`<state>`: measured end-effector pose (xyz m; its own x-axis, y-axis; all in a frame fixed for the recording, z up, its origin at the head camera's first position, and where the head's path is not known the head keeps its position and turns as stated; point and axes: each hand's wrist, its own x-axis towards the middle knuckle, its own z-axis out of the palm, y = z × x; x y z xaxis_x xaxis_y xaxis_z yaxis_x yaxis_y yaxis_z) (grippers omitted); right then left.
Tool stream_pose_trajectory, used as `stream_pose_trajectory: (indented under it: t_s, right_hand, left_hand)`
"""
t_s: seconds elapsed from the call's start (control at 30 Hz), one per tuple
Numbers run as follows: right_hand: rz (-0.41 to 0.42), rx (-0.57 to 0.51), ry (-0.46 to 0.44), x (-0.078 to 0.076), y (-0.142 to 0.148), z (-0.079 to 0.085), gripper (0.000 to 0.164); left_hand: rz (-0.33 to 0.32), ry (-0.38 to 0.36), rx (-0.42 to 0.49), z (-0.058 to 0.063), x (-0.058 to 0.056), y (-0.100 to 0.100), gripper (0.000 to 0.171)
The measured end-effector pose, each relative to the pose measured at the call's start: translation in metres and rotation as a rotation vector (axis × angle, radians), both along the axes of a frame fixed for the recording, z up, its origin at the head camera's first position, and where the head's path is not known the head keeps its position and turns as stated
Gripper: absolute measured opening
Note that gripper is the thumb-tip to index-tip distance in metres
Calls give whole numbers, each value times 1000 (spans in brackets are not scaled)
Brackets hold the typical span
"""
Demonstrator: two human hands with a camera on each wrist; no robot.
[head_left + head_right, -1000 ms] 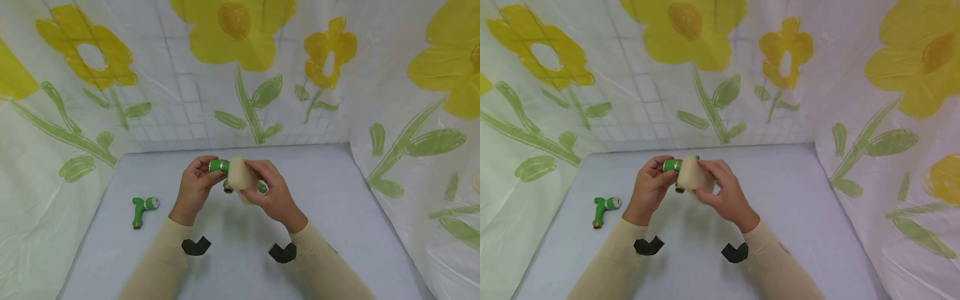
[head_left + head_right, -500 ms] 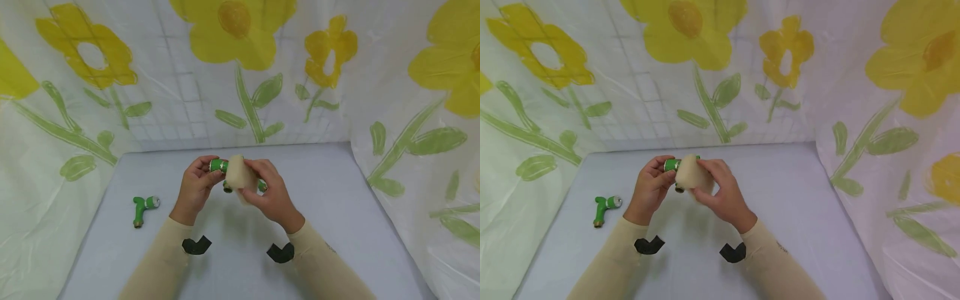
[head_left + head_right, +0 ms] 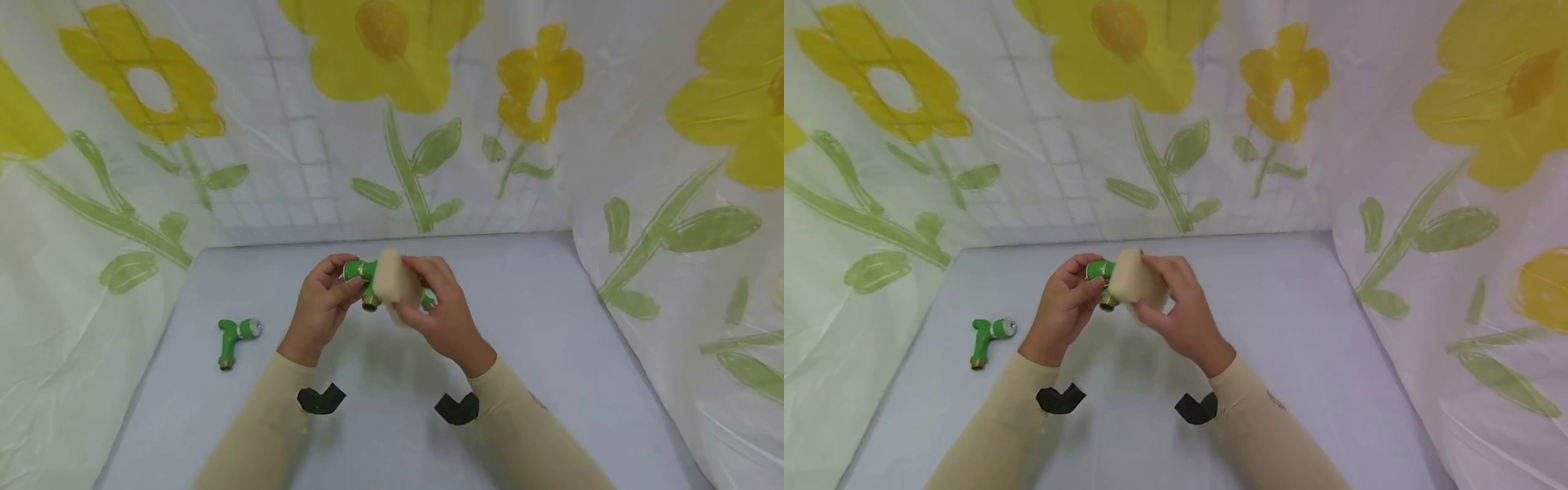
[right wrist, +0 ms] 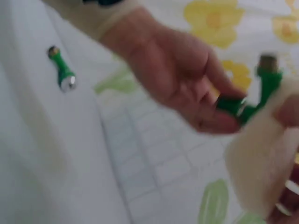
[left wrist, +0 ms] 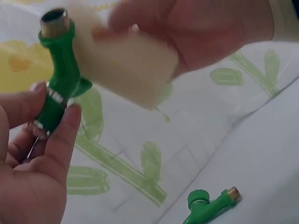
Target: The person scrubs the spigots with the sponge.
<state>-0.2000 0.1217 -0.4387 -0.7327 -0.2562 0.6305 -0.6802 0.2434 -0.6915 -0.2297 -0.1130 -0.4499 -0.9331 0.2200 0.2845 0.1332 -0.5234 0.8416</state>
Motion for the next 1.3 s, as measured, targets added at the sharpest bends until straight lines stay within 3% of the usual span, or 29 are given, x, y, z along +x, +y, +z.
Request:
stream_pose_trajectory:
  t_s: [0.13, 0.23, 0.3, 0.43, 0.5, 0.7, 0.83, 0.9, 1.0, 1.07, 1.13, 1.2, 1.3]
  right_hand:
    - [-154, 17, -27, -10, -1, -10, 63]
    - [-178, -10, -63, -10, -3, -13, 62]
    - [-128, -56, -88, -6, -4, -11, 62]
    - [85, -87, -86, 4, -5, -1, 63]
    - [115, -58, -43, 6, -4, 3, 63]
    - [-119, -21, 16, -3, 0, 2, 63]
    - [-223, -4, 14, -8, 0, -5, 61]
    - [-193, -21, -13, -6, -1, -6, 61]
    - [-28, -44, -40, 2, -6, -3, 62]
    - [69, -15, -15, 10, -10, 1, 64]
    - [89, 28, 51, 13, -14, 5, 64]
    - [19, 61, 108, 11, -13, 8, 65]
    - [-131, 60, 115, 2, -10, 6, 64]
  left_hand:
    - [1, -33, -7, -2, 0, 1, 34]
    - [21, -38, 4, -4, 1, 1, 35]
    - [26, -20, -4, -4, 1, 0, 33]
    - [46, 44, -53, -5, -2, 0, 31]
    - [44, 64, -88, -6, -2, -1, 29]
    - [-42, 47, -149, -10, -1, 0, 32]
    - [-9, 16, -103, -11, 0, -1, 36]
    - [12, 8, -83, -10, 0, -2, 37]
    - [27, 0, -82, -10, -1, -2, 37]
    - [28, -17, -89, -10, -1, -1, 37]
    - [12, -22, -81, -13, -1, -1, 41]
    - [-18, -17, -81, -15, 0, 0, 41]
    - [-53, -9, -91, -16, 1, 2, 38]
